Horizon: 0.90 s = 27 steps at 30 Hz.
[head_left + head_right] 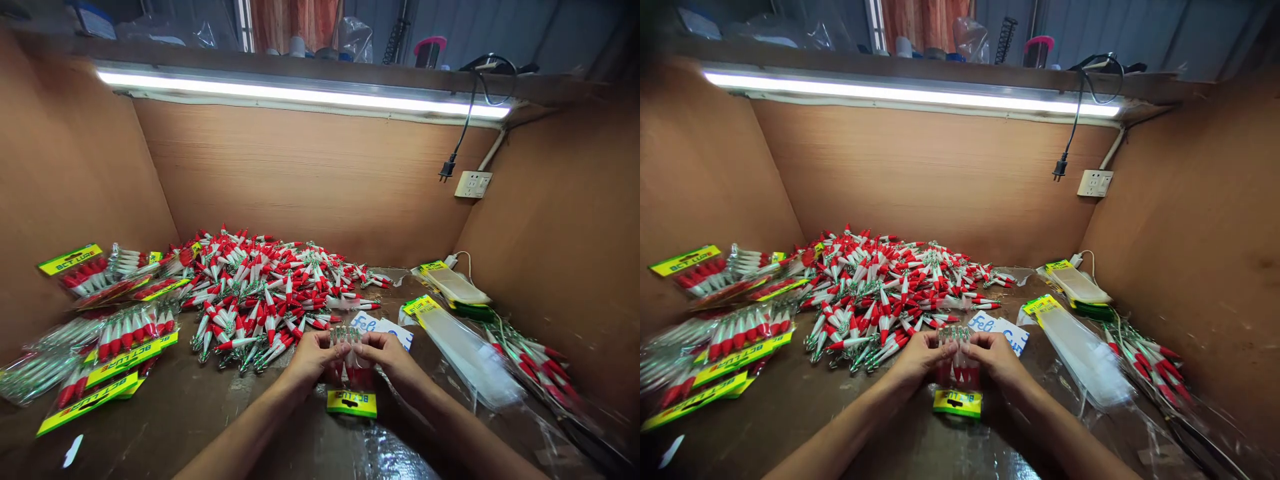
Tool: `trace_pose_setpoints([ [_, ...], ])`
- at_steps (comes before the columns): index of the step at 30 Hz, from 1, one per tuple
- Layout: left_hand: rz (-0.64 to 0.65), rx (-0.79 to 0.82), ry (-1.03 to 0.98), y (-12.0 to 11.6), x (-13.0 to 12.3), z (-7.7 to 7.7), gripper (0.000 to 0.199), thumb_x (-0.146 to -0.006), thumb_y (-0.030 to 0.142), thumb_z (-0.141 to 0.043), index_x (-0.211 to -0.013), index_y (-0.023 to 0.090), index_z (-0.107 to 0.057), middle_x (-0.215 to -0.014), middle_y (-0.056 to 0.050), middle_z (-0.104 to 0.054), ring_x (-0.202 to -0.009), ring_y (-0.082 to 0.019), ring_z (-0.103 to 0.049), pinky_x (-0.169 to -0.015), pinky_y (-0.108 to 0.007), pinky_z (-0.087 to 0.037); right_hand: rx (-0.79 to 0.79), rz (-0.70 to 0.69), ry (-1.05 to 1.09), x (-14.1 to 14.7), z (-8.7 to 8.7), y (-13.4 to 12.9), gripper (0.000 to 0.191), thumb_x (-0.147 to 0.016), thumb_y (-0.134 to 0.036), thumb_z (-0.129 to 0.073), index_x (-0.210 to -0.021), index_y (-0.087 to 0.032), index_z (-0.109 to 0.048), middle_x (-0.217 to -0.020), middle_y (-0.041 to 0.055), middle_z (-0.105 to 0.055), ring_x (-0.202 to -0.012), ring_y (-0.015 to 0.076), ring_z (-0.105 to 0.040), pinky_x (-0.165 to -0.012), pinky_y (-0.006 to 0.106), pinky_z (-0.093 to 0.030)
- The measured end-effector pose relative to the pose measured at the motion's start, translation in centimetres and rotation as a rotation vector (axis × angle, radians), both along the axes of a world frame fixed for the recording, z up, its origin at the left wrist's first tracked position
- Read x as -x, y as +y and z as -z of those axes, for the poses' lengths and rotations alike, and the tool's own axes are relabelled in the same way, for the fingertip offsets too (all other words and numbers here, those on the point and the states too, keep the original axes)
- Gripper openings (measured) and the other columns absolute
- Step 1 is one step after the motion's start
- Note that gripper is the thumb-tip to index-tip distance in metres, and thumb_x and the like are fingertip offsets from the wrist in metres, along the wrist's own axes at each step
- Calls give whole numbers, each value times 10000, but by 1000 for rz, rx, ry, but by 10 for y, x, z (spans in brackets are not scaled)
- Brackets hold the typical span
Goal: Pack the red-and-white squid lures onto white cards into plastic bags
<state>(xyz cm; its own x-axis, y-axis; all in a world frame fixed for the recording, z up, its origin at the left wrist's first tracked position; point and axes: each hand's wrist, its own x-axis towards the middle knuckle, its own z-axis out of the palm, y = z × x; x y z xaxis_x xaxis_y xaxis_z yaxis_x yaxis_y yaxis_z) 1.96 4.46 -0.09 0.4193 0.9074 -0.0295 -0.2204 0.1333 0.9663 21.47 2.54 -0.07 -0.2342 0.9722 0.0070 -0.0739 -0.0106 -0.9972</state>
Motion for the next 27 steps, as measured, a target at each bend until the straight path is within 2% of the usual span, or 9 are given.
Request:
trace_pose_setpoints([
  [3,17,37,-47,1,-2,4,505,-666,521,-896,-935,118,-754,-817,-77,-724,-635,-158,-632,-623,-258,-491,-25,59,51,-1,7,4,403,-744,-529,-820,-747,-140,-715,-668,-1,-631,-598,124,-483,-598,257,-354],
  [7,-12,61,-65,2,-4,9,471,-668,540,-887,-809,125,-714,-701,-26,-666,-542,-107,-554,-562,-222,-449,-7,8,76,-3,12,8,425,-785,-564,-778,-825,-142,-743,-688,9,-643,-584,117,-474,-582,254,-343],
  [11,56,103,-29,0,-2,10,537,-647,556,-889,-899,106,-740,-781,-79,-713,-611,-169,-630,-620,-284,-503,14,31,69,-4,6,8,449,-807,-606,-740,-957,-183,-745,-755,7,-669,-628,131,-514,-597,249,-366],
  [13,82,97,-5,-3,-3,9,537,-627,490,-921,-952,99,-748,-854,-97,-734,-676,-188,-656,-656,-284,-503,16,54,56,-5,2,7,433,-786,-587,-769,-946,-185,-752,-761,6,-679,-636,133,-519,-604,250,-371],
  [16,102,9,49,-5,-5,6,528,-670,452,-905,-1045,116,-743,-969,-102,-747,-798,-207,-671,-722,-278,-495,20,74,27,-7,-1,5,400,-726,-534,-836,-889,-175,-769,-764,14,-699,-636,140,-531,-618,259,-383],
  [18,64,-100,110,-4,-7,3,510,-723,486,-858,-1065,125,-744,-984,-100,-748,-850,-223,-669,-756,-286,-489,17,69,18,-7,0,4,396,-724,-528,-834,-891,-173,-783,-772,25,-708,-665,159,-555,-640,273,-402],
  [21,-47,-207,160,-1,-6,-2,436,-769,518,-802,-961,128,-766,-894,-77,-738,-815,-209,-640,-745,-273,-464,-5,62,-18,-6,-1,3,404,-736,-543,-810,-864,-160,-803,-739,36,-702,-672,171,-559,-655,289,-414],
  [24,-112,-191,166,1,-4,-5,391,-786,511,-781,-816,122,-755,-724,-28,-673,-666,-153,-559,-639,-243,-397,-55,83,-62,-4,-3,1,395,-750,-543,-793,-846,-160,-812,-774,50,-723,-713,188,-582,-700,306,-432],
  [27,-159,-153,160,0,-3,-4,399,-768,509,-795,-756,116,-727,-634,8,-599,-584,-119,-478,-574,-231,-326,-77,106,-108,-3,-7,-1,387,-755,-540,-791,-835,-162,-811,-770,50,-727,-711,191,-587,-697,305,-430],
])
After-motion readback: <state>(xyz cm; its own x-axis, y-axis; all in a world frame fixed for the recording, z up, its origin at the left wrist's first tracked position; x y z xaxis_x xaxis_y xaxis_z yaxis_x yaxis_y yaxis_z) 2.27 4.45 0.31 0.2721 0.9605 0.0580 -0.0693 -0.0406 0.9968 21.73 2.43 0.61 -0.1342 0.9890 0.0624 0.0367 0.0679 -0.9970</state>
